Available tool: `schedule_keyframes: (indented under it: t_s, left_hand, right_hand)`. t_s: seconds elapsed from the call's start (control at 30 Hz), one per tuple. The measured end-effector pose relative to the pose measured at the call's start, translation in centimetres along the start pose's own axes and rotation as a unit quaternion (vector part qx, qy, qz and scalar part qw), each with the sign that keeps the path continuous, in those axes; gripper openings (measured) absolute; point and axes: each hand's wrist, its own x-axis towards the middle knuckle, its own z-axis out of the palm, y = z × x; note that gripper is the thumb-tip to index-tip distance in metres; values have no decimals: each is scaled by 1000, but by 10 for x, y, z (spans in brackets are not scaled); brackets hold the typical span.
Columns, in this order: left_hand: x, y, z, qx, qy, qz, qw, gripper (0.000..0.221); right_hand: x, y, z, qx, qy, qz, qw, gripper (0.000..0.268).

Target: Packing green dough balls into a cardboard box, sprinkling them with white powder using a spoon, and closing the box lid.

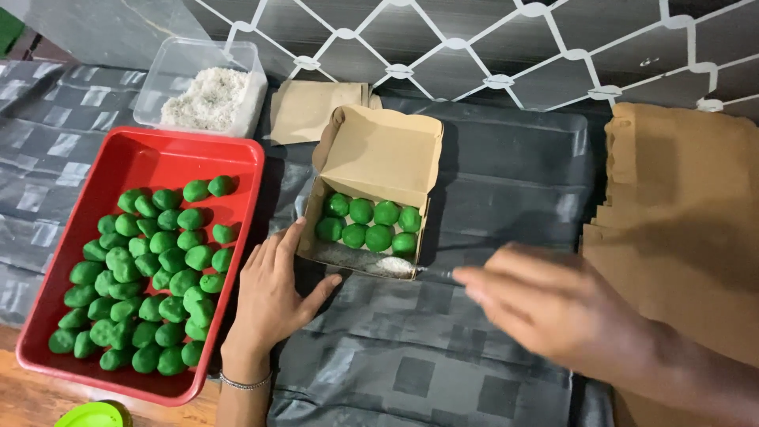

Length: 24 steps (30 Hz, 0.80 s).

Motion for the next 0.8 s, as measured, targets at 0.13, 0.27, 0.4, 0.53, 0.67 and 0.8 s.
schedule_keyframes:
  t_s: [0.13, 0.27, 0.4, 0.53, 0.67, 0.8]
  left_hand:
    - [-1, -1, 1, 3, 0, 2, 1000, 84]
    - [-2, -2, 2, 8, -9, 0, 1000, 84]
    - [-2, -1, 2, 5, -16, -3, 1000, 84]
    - [-2, -3, 3, 8, -14, 4, 1000, 83]
    - [-3, -5, 5, 0, -4, 3, 1000, 83]
    - [-3, -4, 4, 7, 1, 2, 1000, 81]
  right_hand:
    - [12, -15, -12, -124, -1, -191, 974, 14]
    - [8, -21, -10, -213, -10, -237, 948, 18]
    - [7, -26, -9, -241, 2, -242, 940, 20]
    - [9, -29, -12, -241, 0, -232, 942, 20]
    - [9, -30, -14, -246, 21, -242, 938, 17]
    - [9, -30, -18, -234, 18, -246, 940, 20]
